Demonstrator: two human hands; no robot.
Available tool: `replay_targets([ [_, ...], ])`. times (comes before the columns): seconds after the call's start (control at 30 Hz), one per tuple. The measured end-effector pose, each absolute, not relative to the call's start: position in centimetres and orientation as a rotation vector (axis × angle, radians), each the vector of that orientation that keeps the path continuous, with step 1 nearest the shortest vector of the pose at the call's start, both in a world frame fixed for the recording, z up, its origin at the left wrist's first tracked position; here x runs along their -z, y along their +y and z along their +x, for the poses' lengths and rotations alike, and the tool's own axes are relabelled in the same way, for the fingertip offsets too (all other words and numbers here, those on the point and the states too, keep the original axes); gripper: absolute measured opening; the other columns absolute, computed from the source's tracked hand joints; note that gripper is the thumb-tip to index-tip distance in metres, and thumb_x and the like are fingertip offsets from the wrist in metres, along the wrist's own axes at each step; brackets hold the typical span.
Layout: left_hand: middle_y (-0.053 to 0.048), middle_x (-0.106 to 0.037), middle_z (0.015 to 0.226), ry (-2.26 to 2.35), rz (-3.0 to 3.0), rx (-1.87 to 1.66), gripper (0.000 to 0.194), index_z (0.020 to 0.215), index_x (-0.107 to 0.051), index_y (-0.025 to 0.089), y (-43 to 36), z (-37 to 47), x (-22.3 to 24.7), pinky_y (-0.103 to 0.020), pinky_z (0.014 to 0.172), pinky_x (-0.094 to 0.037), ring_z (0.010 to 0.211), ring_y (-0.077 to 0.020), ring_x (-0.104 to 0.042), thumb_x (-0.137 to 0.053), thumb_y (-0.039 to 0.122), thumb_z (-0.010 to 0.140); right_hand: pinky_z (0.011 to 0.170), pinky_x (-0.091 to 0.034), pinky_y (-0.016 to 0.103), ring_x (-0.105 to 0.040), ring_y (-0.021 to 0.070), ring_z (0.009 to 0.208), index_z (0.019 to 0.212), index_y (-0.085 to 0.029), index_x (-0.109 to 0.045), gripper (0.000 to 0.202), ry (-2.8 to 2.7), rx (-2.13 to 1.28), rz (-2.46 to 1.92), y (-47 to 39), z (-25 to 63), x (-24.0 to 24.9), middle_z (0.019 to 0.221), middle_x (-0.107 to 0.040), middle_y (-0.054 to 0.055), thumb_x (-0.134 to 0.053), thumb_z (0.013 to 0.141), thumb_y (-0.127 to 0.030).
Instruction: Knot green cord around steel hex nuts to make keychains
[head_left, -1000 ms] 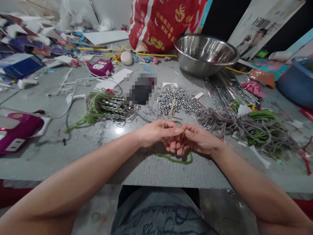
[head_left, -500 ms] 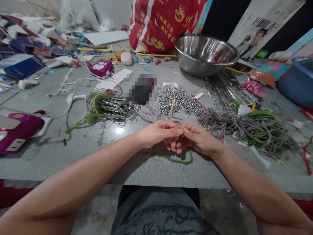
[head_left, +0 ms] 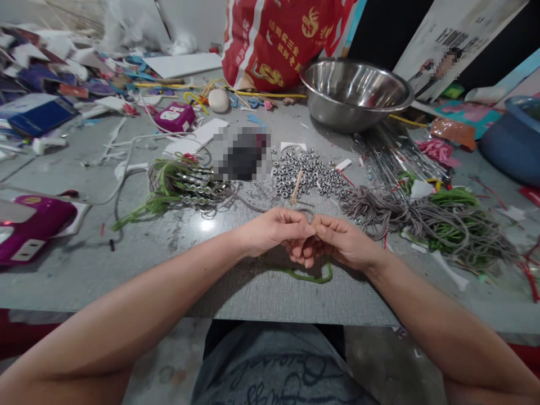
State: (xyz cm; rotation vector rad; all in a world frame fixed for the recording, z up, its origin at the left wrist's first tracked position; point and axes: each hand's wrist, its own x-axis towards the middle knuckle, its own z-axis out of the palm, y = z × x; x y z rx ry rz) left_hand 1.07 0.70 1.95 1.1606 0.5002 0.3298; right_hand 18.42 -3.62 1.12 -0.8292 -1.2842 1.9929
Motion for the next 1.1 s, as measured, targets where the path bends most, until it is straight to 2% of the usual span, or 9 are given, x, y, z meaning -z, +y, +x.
replay_targets([
  [0.1, 0.001, -0.059, 0.053, 0.503, 1.165, -0.332, 0.037, 0.06, -0.053, 0.013, 0.9, 1.0, -1.9, -0.021, 0.049, -0.043, 0.046, -0.0071, -0.055, -0.064, 0.046, 0.073, 0.061, -0.053, 0.025, -0.065, 0.0113, 0.068, 0.079, -0.018, -0.051, 0.031, -1.268, -1.973, -0.86, -3.6, 18.3, -1.0, 0.08, -0.069, 0.003, -0.054, 0.082, -0.048],
  [0.17, 0.002, -0.058, 0.051, 0.53, 1.17, -0.336, 0.035, 0.061, -0.052, 0.014, 1.1, 0.9, -1.8, -0.021, 0.048, -0.042, 0.046, -0.0073, -0.055, -0.062, 0.045, 0.074, 0.055, -0.051, 0.023, -0.064, 0.0103, 0.061, 0.078, -0.019, -0.049, 0.033, -1.283, -1.905, -0.945, -3.5, 18.3, -0.9, 0.074, -0.068, 0.001, -0.054, 0.081, -0.052],
  [0.27, 0.004, -0.053, 0.046, 0.604, 1.226, -0.337, 0.034, 0.062, -0.051, 0.015, 1.5, 0.8, -1.7, -0.021, 0.046, -0.042, 0.043, -0.008, -0.054, -0.061, 0.045, 0.076, 0.043, -0.041, 0.019, -0.051, 0.0062, 0.043, 0.078, -0.019, -0.052, 0.032, -1.466, -1.583, -1.148, -3.2, 18.4, -0.8, 0.059, -0.059, -0.004, -0.054, 0.08, -0.051],
  [0.4, 0.006, -0.049, 0.043, 0.679, 1.35, -0.346, 0.034, 0.06, -0.049, 0.015, 1.5, 0.8, -1.7, -0.02, 0.044, -0.04, 0.039, -0.0074, -0.05, -0.059, 0.044, 0.076, 0.056, -0.041, 0.022, -0.052, 0.0084, 0.058, 0.077, -0.018, -0.06, 0.022, -1.755, -1.068, -1.171, -2.8, 18.8, -0.9, 0.066, -0.059, -0.002, -0.058, 0.08, -0.039],
  [0.63, 0.007, -0.047, 0.05, 0.884, 1.528, -0.481, 0.02, 0.072, -0.048, 0.017, 1.5, 1.1, -1.8, -0.019, 0.044, -0.04, 0.042, -0.0067, -0.049, -0.045, 0.032, 0.086, 0.06, -0.041, 0.025, -0.054, 0.0118, 0.062, 0.074, -0.018, -0.059, 0.017, -1.805, -0.736, -1.336, -2.0, 19.6, -0.3, 0.066, -0.06, -0.001, -0.053, 0.082, -0.032],
  [0.83, 0.005, -0.054, 0.06, 1.114, 2.009, -0.457, 0.007, 0.077, -0.054, 0.016, 1.8, 1.0, -1.5, -0.02, 0.049, -0.037, 0.048, -0.0064, -0.05, -0.047, 0.014, 0.077, 0.061, -0.04, 0.025, -0.056, 0.0127, 0.061, 0.074, -0.018, -0.058, 0.019, -1.894, -0.72, -1.412, -1.7, 19.7, 0.1, 0.064, -0.063, 0.0, -0.051, 0.084, -0.032],
  [0.97, 0.002, -0.058, 0.068, 1.171, 2.195, -0.475, 0.01, 0.083, -0.059, 0.015, 1.8, 1.0, -1.4, -0.021, 0.054, -0.036, 0.058, -0.0089, -0.051, -0.054, 0.018, 0.076, 0.063, -0.04, 0.026, -0.057, 0.0132, 0.064, 0.074, -0.019, -0.059, 0.016, -1.931, -0.739, -1.392, -1.7, 19.6, 0.3, 0.066, -0.064, 0.0, -0.051, 0.084, -0.029],
  [1.1, -0.001, -0.059, 0.071, 1.129, 2.316, -0.542, 0.011, 0.083, -0.06, 0.014, 1.8, 1.1, -0.7, -0.023, 0.057, -0.038, 0.063, -0.0108, -0.052, -0.057, 0.022, 0.076, 0.068, -0.038, 0.03, -0.056, 0.0153, 0.07, 0.076, -0.02, -0.062, 0.014, -2.037, -0.597, -1.388, -1.5, 19.5, 0.5, 0.07, -0.064, 0.001, -0.053, 0.083, -0.027],
])
